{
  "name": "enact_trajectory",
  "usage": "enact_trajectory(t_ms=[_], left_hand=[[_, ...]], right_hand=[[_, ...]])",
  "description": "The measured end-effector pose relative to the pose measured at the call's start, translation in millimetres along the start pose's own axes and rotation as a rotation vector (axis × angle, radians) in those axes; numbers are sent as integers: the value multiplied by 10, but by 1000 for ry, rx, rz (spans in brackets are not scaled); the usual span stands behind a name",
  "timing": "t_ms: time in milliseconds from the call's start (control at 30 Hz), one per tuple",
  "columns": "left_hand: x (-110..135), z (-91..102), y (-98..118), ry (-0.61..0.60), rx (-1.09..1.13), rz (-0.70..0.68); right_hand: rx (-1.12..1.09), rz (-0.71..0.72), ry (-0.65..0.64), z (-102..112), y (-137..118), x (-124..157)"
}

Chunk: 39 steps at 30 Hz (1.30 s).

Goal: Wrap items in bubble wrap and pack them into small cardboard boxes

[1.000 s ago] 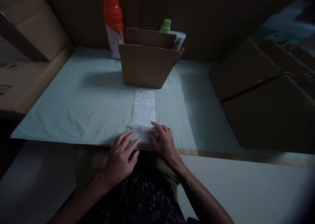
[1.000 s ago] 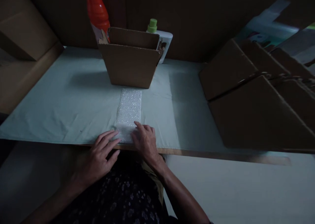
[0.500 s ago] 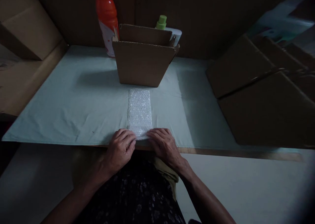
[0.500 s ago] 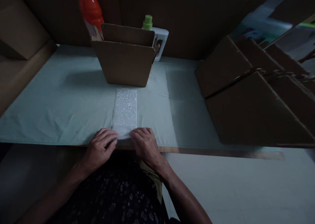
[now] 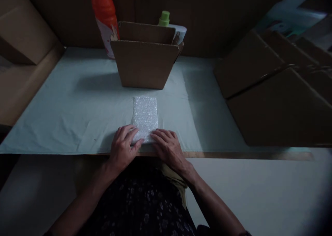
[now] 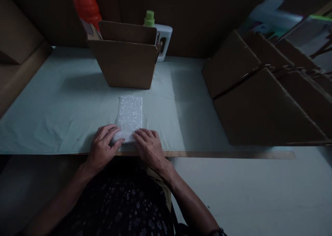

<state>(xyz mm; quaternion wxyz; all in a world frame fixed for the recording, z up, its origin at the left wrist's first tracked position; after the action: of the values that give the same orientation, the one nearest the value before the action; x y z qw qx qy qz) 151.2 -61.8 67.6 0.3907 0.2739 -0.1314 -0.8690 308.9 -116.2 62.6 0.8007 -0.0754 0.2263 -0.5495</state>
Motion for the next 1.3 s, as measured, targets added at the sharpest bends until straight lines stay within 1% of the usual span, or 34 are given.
enact_trajectory(t_ms=[100,200,333,400,467,533,600,667,733,867,933,1000,1100,1300], left_hand=[[101,78,110,-57,87,-106],[153,64,88,-108,139,-83],[58,-34,-61,-87,80,7],[-9,-56,-124,-54,34,48],[-38,-34,-134,-22,20,49],[-11,9,-91,-27,55,7],[58,54,-42,-69,117,-31],[126,77,-33,-120,175,-25],[153,81,-62,-130,184,4],[70,43,-177,-66,70,75],[21,31,-212,-35,38,99],[3,36,-198,-20,44,83],[34,62,-152,-36,84,45],[87,79,-149,-77,154,56]], right_hand=[[-139,-5,-5,15,0,-17],[-217,-41,-10,31,4,20],[-107,-63,38,40,10,56],[-36,-51,5,-18,11,30],[-2,-35,-20,-68,15,-16],[-28,-29,-3,-69,20,-58],[-120,-32,10,-46,18,-76],[-227,-44,-12,-32,10,-65],[-271,-67,-21,-14,13,-32],[-150,-85,14,9,17,8],[-86,-70,-21,-46,-5,-13],[-54,-72,-50,-106,-17,-44],[-77,-100,-36,-146,1,-79],[-146,-108,4,-157,40,-75]])
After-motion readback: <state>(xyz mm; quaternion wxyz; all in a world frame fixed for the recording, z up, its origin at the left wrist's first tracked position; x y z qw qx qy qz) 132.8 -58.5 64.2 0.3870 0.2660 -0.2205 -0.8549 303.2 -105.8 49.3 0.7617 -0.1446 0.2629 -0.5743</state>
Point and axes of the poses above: each hand's wrist, its own x-axis away from the middle knuckle, its own z-axis out of the back of the hand, y = z × x, the point moved 7 cm from there along -x, towards the middle knuckle, and after that the axes turned 8 degrees about -y, right-handed, at the moved point
